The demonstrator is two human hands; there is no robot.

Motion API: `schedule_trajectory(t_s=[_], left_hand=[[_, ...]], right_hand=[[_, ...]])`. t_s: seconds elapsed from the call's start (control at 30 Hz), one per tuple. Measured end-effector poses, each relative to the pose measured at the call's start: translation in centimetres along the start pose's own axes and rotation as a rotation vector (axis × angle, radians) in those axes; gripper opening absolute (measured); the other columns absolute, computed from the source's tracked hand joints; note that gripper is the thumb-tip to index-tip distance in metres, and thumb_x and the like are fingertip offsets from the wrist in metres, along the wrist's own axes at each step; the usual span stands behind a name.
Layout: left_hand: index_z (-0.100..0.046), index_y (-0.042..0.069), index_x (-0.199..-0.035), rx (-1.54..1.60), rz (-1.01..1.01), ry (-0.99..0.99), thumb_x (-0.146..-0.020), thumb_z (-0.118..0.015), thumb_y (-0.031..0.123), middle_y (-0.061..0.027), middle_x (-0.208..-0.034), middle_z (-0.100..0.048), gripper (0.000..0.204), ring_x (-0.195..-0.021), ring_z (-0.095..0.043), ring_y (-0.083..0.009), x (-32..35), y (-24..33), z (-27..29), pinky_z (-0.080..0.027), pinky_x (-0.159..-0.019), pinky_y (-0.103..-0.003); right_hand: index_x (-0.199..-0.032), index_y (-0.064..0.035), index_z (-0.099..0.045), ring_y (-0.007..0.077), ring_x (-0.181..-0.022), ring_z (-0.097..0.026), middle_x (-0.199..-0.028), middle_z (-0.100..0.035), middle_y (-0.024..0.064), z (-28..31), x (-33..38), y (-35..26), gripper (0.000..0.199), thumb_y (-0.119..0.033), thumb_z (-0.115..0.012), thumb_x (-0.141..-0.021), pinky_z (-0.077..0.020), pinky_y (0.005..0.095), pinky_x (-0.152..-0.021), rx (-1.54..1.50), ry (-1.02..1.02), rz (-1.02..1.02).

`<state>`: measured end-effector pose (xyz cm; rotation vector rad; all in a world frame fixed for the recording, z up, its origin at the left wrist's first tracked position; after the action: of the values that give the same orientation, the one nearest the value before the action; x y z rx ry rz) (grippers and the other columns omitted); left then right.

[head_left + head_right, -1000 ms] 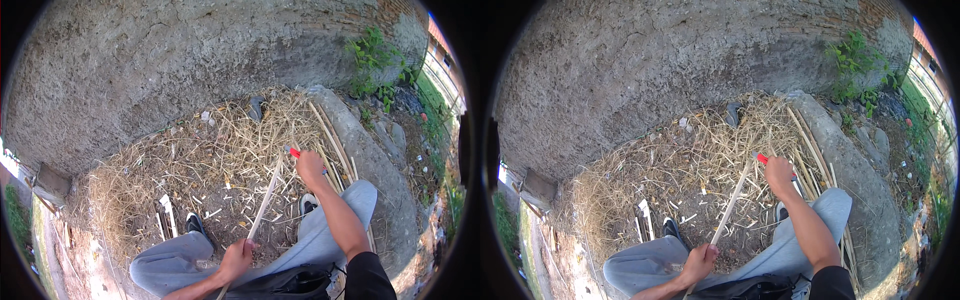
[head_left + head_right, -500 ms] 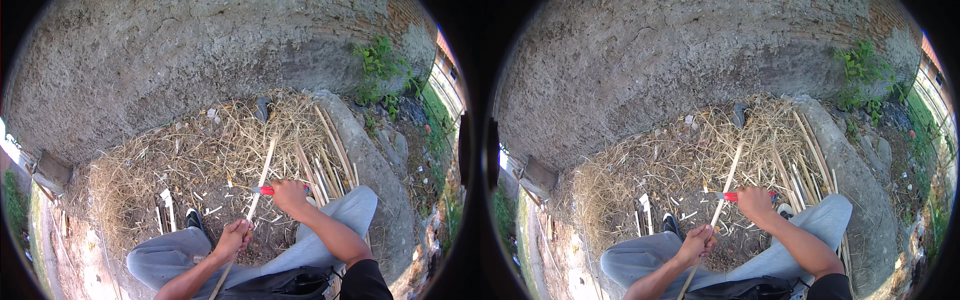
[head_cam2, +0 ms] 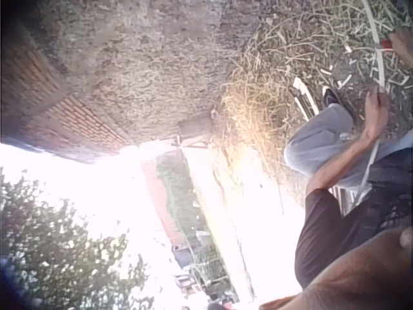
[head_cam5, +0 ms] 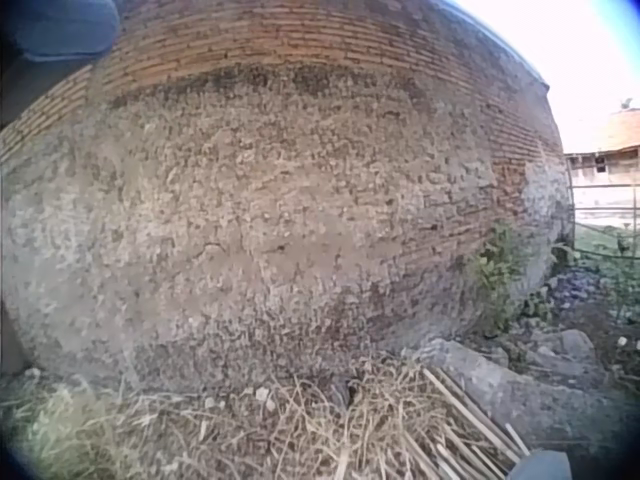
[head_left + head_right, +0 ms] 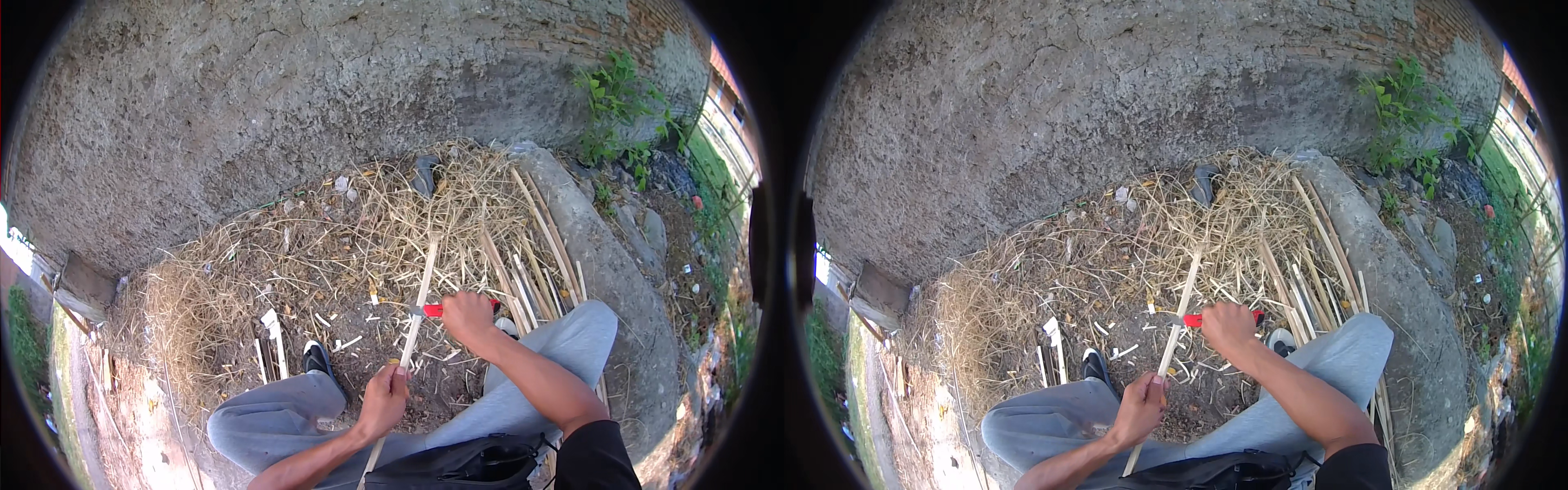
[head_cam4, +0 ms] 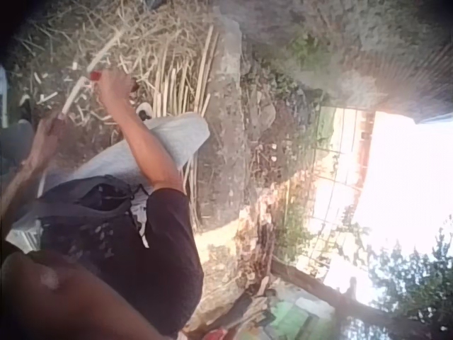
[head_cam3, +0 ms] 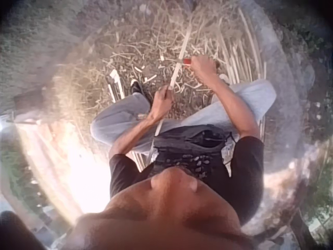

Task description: The person shaves a long bamboo strip with a utility knife while holding the strip by hand.

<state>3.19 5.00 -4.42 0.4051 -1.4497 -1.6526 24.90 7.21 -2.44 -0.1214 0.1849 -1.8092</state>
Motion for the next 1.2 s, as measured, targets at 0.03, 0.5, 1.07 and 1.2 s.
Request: schedule_trajectory(t_s=[0.03,0.5,1.07,1.2], left_hand=[[-0.055,0.002,-0.096,-0.002,-0.001,-0.009,-0.105,-0.041,0.024,-0.0001,-0.06,-0.048,0.028,-0.047,-0.042,-0.0066,0.8,0.5,-0.3,-0.036,-0.041,-0.026],[-0.064,0.0,-0.096,-0.346,-0.081,0.087,-0.103,-0.046,0.022,-0.0082,-0.059,-0.055,0.029,-0.051,-0.055,-0.0159,0.5,2.0,1.5,-0.044,-0.052,-0.035],[-0.058,-0.001,-0.1,-0.422,-0.064,0.059,-0.102,-0.048,0.019,-0.0157,-0.062,-0.06,0.023,-0.056,-0.064,-0.0304,1.7,2.9,0.3,-0.048,-0.055,-0.041],[-0.056,-0.002,-0.105,-0.387,-0.062,0.044,-0.102,-0.048,0.018,-0.0161,-0.064,-0.06,0.022,-0.057,-0.065,-0.0302,2.1,3.2,-0.2,-0.048,-0.055,-0.04]], right_hand=[[-0.08,-0.0028,-0.072,0.0327,-0.072,-0.071,-0.077,-0.07,0.0174,0.3,-0.5,1.9,0.016,-0.011,-0.058,-0.082,-0.0562,0.0441,-0.061,0.009,0.029,-0.102],[-0.089,-0.0046,-0.072,0.0398,-0.073,-0.068,-0.079,-0.069,0.0212,1.5,-0.6,4.0,0.018,-0.019,-0.069,-0.079,-0.0546,0.0494,-0.07,-0.142,0.081,-0.217],[-0.083,-0.0001,-0.072,0.0414,-0.079,-0.069,-0.083,-0.068,0.0251,3.6,0.0,5.0,0.016,-0.009,-0.06,-0.078,-0.0539,0.0511,-0.074,-0.135,0.025,-0.3],[-0.085,0.0003,-0.072,0.0406,-0.083,-0.069,-0.086,-0.068,0.025,3.1,-0.2,5.7,0.019,-0.011,-0.058,-0.081,-0.0539,0.0502,-0.076,-0.155,0.029,-0.319]])
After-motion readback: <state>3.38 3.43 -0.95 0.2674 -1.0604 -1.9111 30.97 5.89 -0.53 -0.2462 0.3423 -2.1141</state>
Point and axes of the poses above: each hand's wrist, its own x-axis away from the middle knuckle, its own z-axis out of the back of the hand, y = z × x, the point moved 6 cm from there along -x, towards the middle knuckle
